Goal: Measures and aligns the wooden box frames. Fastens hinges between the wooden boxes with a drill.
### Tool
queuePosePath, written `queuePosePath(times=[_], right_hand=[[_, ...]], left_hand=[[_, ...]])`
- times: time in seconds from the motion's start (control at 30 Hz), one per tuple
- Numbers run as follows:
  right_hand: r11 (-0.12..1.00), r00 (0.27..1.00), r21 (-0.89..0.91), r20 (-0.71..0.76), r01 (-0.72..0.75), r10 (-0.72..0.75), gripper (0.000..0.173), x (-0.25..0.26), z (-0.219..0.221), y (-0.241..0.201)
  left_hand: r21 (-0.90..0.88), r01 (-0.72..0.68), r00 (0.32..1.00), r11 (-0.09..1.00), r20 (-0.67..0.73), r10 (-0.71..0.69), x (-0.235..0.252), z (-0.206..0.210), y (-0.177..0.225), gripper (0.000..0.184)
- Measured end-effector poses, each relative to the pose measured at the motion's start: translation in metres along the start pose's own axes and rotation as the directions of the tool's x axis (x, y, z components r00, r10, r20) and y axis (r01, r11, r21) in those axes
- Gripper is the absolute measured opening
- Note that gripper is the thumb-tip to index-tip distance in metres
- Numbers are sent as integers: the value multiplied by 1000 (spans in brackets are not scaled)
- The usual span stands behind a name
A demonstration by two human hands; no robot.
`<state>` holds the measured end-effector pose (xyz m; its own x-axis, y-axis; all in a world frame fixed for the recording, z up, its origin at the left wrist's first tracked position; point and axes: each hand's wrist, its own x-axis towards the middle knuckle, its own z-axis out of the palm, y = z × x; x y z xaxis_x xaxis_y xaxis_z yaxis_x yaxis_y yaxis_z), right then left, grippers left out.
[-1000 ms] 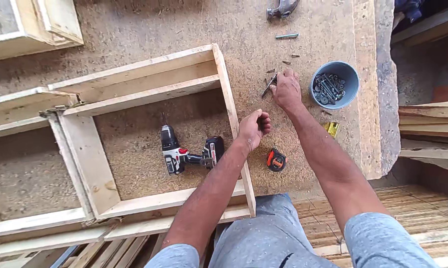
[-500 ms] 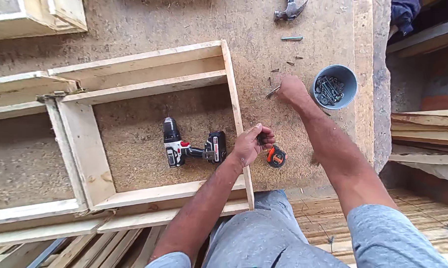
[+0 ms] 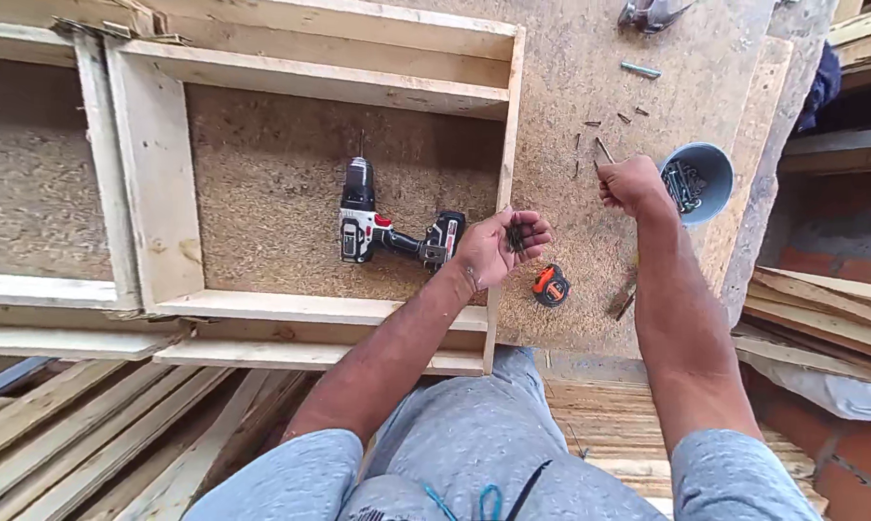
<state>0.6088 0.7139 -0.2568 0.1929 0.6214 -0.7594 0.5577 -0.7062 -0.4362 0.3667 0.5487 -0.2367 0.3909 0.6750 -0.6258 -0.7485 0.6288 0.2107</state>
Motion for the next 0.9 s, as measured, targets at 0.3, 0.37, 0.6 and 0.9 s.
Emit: queuePosePath(times=[0.3,0.37,0.6,0.9], right_hand=[[510,632,-376,408,774,-659,28,-213,157,-20],[341,495,-411,364,845,-789,30,-236,205,-19],[386,702,-648,337,656,-628,50,-227,317,-52],[344,836,-857,165,384,-524,73,-189,389,-43]], left_hand=[[134,-79,983,988,-156,99,-76,-35,31,44],[173,-125,958,977,-234,164,-106,-62,49,41],[847,65,651,527,-436,621,-182,-202,175,30],[958,241,768,-158,-89,634,-166,-262,250,33]])
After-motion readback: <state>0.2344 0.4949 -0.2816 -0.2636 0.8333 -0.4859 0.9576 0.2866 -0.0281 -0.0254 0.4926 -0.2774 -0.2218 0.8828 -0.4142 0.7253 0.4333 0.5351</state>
